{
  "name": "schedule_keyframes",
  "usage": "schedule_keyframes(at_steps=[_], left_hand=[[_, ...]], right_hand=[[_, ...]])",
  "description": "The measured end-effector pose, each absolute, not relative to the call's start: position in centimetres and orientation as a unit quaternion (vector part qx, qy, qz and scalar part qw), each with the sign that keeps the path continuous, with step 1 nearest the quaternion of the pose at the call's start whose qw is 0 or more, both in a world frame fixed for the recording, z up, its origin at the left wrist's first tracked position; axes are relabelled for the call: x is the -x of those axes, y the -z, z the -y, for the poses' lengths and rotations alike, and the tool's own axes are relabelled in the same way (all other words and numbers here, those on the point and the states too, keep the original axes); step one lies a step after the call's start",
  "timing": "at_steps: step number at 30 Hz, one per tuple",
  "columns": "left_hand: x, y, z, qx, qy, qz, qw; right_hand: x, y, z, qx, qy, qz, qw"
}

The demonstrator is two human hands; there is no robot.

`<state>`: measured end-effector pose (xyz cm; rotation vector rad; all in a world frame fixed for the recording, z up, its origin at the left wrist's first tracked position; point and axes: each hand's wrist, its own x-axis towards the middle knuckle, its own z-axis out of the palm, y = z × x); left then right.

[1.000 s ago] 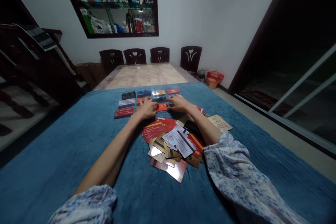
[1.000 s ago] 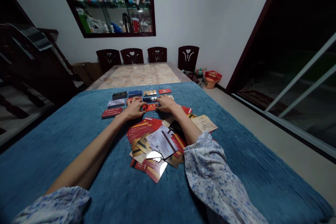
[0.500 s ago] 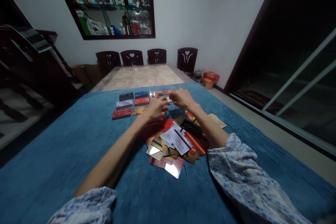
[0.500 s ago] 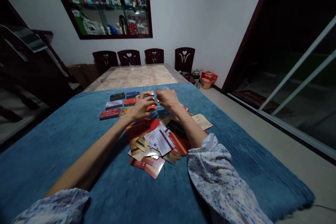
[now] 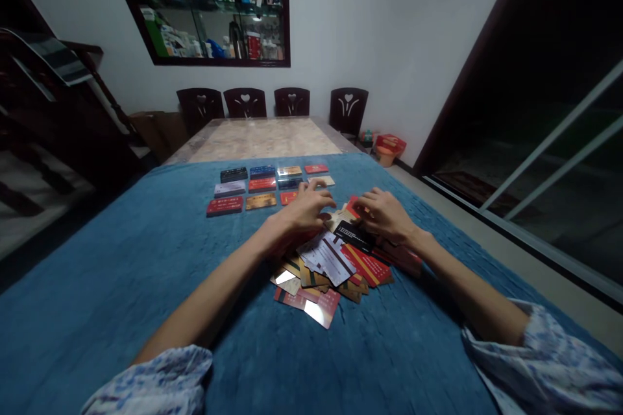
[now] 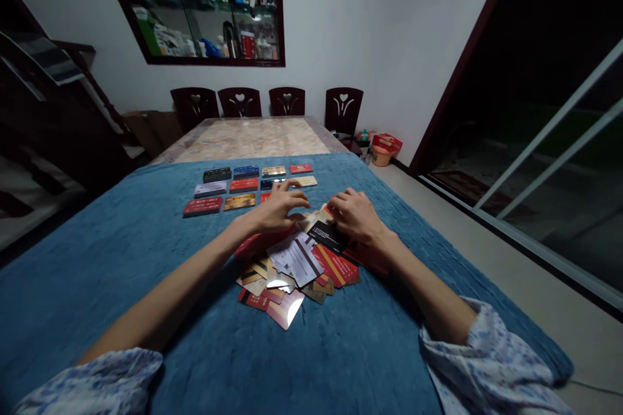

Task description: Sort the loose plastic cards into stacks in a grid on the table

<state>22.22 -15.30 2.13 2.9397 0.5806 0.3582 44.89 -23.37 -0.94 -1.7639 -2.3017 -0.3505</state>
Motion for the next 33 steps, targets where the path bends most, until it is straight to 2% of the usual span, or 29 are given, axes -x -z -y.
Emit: schedule_keyframes(at_steps=[6, 18, 33], left_hand=[[-23.3, -0.8, 16.3, -0.979, -0.112, -0.153, 0.072], [-23.9, 0.6, 17.1, -0.984, -0.073, -0.126, 0.099], [-24.0, 1.0, 16.9, -0.984, -0.079, -0.134, 0.085]], right_hand=[[-45.6, 1.0, 25.3, 0.583, 0.082, 0.797, 0.132], [-45.4, -0.7, 26.9, 0.549, 0.011, 0.834, 0.042], [-45.1, -0.2, 27.0, 0.544, -0.008, 0.837, 0.048]])
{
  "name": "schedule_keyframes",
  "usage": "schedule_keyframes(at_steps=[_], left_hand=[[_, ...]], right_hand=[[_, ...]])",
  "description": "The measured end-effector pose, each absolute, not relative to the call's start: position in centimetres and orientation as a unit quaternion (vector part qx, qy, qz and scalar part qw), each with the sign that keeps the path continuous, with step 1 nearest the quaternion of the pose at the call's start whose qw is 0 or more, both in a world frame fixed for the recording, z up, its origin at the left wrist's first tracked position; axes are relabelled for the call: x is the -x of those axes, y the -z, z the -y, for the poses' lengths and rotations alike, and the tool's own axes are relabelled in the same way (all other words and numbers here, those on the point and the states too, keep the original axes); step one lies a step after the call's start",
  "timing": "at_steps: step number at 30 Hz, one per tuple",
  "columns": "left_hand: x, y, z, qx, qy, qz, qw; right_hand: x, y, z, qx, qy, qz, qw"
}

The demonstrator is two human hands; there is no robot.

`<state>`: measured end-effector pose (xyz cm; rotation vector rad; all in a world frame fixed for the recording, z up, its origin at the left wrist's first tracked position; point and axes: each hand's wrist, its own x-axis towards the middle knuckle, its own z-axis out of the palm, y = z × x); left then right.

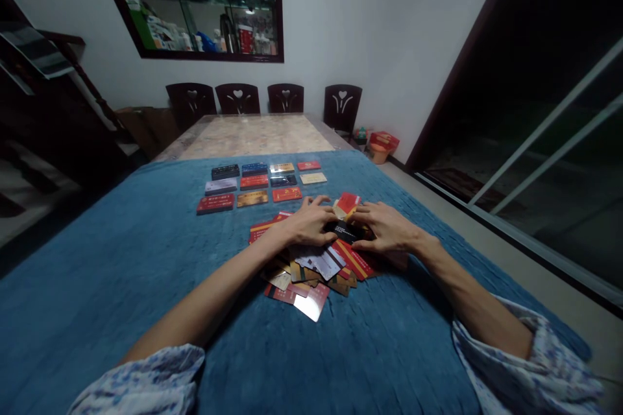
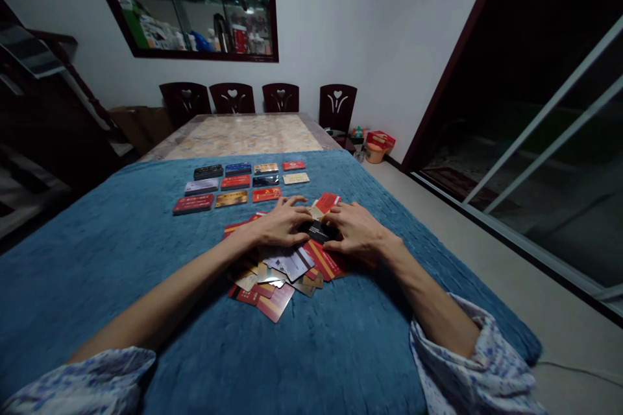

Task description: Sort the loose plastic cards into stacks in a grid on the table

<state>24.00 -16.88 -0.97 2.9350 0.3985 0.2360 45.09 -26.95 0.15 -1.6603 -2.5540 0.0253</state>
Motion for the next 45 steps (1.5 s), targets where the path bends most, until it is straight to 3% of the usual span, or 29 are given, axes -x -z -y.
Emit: schedule_keyframes(at_steps=[7, 23, 33, 45], left_hand=[[-24.1, 1.3, 16.9, -0.982, -0.095, -0.137, 0.092], [-23.8, 1.3, 15.5, -0.967, -0.169, -0.151, 0.114], [-23.7, 2.1, 14.6, -0.931, -0.253, -0.206, 0.166], [-24.0, 2.4, 14.5, -0.896, -0.321, -0.227, 0.207]], right_hand=[[-44.8, -0.4, 27.1, 0.547, 0.0, 0.836, 0.045], [-45.9, 0.0, 26.7, 0.499, 0.068, 0.844, 0.187], [-47.1, 2.0, 25.5, 0.53, -0.005, 0.819, 0.219], [-47.0, 3.0, 24.7, 0.529, 0.008, 0.792, 0.305]])
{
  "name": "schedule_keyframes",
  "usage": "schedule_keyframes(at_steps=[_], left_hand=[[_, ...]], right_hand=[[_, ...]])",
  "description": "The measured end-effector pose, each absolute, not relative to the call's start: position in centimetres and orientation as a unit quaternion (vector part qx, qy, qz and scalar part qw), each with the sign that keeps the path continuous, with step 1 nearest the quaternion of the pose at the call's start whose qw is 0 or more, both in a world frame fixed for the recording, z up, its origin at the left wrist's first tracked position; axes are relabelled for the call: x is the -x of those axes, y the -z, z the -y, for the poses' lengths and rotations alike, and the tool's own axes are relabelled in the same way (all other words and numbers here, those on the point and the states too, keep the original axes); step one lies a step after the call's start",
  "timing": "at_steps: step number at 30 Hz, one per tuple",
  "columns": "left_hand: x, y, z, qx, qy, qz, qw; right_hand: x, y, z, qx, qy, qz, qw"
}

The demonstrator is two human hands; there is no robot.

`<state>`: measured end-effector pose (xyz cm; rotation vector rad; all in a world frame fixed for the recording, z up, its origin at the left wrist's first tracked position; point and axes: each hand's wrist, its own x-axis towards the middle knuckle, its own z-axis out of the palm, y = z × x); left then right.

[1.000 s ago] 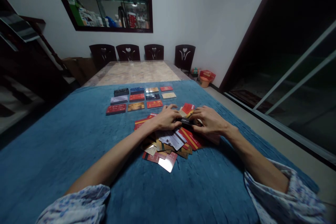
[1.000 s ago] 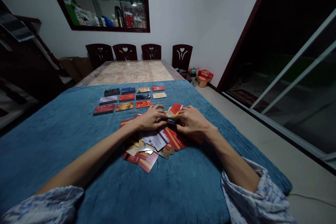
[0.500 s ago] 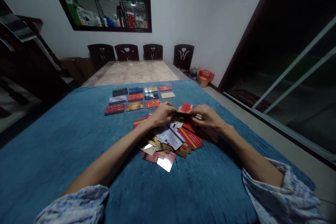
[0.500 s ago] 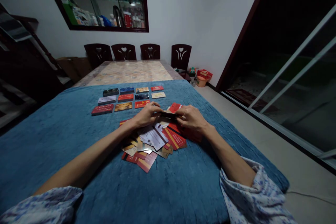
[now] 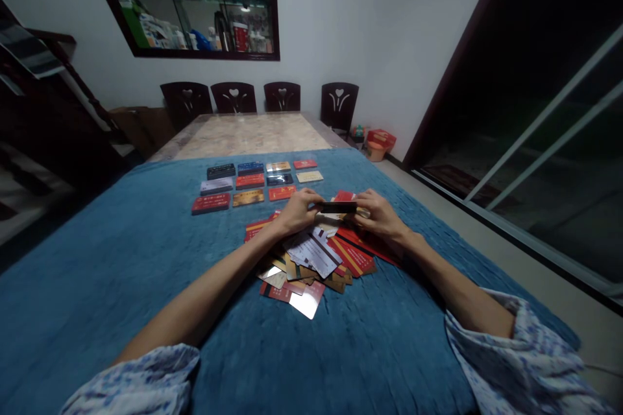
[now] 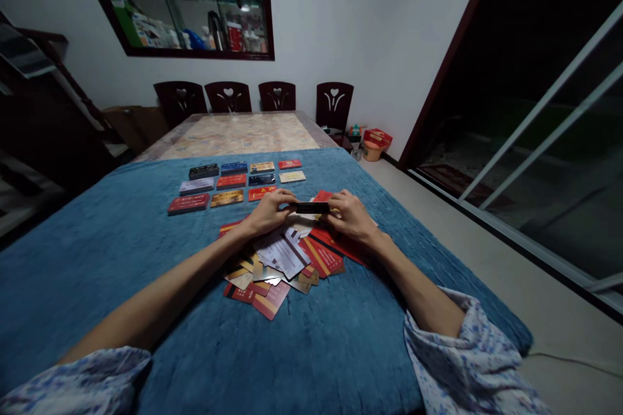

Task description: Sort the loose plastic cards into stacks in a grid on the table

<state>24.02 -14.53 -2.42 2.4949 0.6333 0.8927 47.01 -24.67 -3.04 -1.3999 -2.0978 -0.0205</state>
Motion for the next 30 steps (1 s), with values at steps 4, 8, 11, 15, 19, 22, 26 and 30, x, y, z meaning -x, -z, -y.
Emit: schedule_keyframes(at_steps=[4, 8, 11, 15, 19, 22, 26, 30], left_hand=[[-23.9, 2.3, 14.3, -0.89, -0.327, -0.229, 0.221], [-23.9, 2.2, 14.4, -0.892, -0.322, -0.219, 0.228], [-23.9, 2.0, 14.6, -0.896, -0.317, -0.213, 0.227], [-23.9, 1.5, 14.9, -0.896, -0.316, -0.206, 0.233], [-23.7, 0.6, 15.5, -0.886, -0.345, -0.19, 0.245], [-23.7, 0.0, 16.1, -0.875, -0.371, -0.175, 0.256], [-23.9, 0.1, 16.6, -0.869, -0.385, -0.162, 0.265], [-24.4, 0.9, 16.4, -0.876, -0.375, -0.16, 0.256]], right_hand=[[-46.6, 2.8, 25.0, 0.528, 0.029, 0.76, 0.378], [-46.0, 2.6, 25.4, 0.528, 0.038, 0.733, 0.427], [-45.6, 2.6, 25.6, 0.527, 0.037, 0.731, 0.433], [-45.3, 2.4, 25.7, 0.529, 0.069, 0.724, 0.438], [-45.2, 2.0, 25.8, 0.513, 0.13, 0.72, 0.449], [-45.0, 1.6, 26.0, 0.505, 0.153, 0.73, 0.434], [-44.4, 1.3, 26.3, 0.499, 0.153, 0.749, 0.409], [-43.9, 1.6, 26.5, 0.483, 0.148, 0.761, 0.407]])
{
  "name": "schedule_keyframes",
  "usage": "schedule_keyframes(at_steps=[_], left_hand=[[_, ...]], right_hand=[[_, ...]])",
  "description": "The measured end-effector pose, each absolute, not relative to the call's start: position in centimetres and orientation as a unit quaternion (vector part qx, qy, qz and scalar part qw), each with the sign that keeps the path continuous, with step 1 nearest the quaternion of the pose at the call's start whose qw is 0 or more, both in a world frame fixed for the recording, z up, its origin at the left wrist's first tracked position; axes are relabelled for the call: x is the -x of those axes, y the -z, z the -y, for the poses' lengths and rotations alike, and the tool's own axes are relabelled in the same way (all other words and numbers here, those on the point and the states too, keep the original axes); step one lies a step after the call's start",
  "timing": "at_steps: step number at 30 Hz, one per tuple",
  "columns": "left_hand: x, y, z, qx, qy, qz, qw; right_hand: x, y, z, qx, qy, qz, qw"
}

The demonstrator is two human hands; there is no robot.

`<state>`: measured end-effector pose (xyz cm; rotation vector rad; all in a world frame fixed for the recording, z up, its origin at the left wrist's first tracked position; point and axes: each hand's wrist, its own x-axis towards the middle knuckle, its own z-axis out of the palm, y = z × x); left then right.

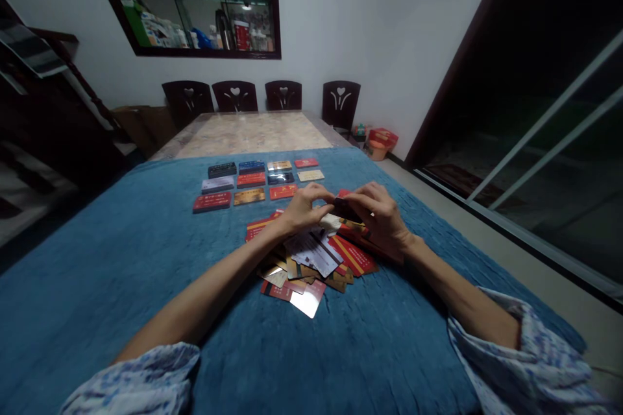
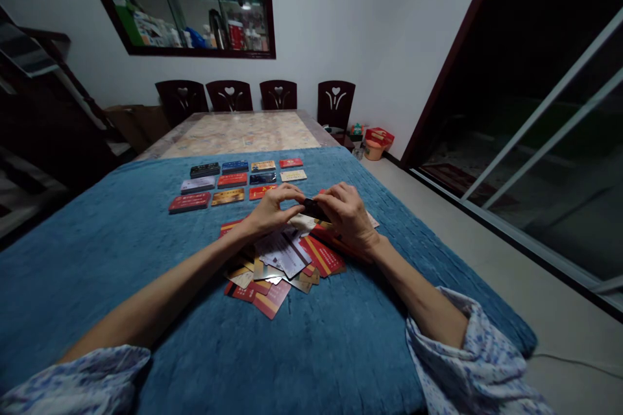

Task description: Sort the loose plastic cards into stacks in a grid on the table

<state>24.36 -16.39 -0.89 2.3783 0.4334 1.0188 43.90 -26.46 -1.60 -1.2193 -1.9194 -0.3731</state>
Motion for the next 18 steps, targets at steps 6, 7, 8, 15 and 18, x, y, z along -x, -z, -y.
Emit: schedule_keyframes(at_steps=[6, 7, 8, 15, 18], left_hand=[[-24.6, 1.6, 16.3, -0.895, -0.342, -0.156, 0.238], [-24.6, 1.6, 16.2, -0.897, -0.339, -0.162, 0.234], [-24.5, 1.6, 16.2, -0.898, -0.335, -0.169, 0.229], [-23.7, 1.4, 15.3, -0.906, -0.302, -0.211, 0.209], [-23.4, 1.4, 15.0, -0.906, -0.294, -0.221, 0.209]], right_hand=[[-43.6, 2.2, 26.0, 0.482, 0.148, 0.767, 0.396], [-43.6, 2.3, 25.9, 0.477, 0.153, 0.77, 0.394], [-43.6, 2.3, 25.9, 0.472, 0.158, 0.774, 0.391], [-44.0, 2.5, 26.0, 0.502, 0.134, 0.783, 0.342], [-44.2, 2.9, 25.8, 0.514, 0.128, 0.778, 0.337]])
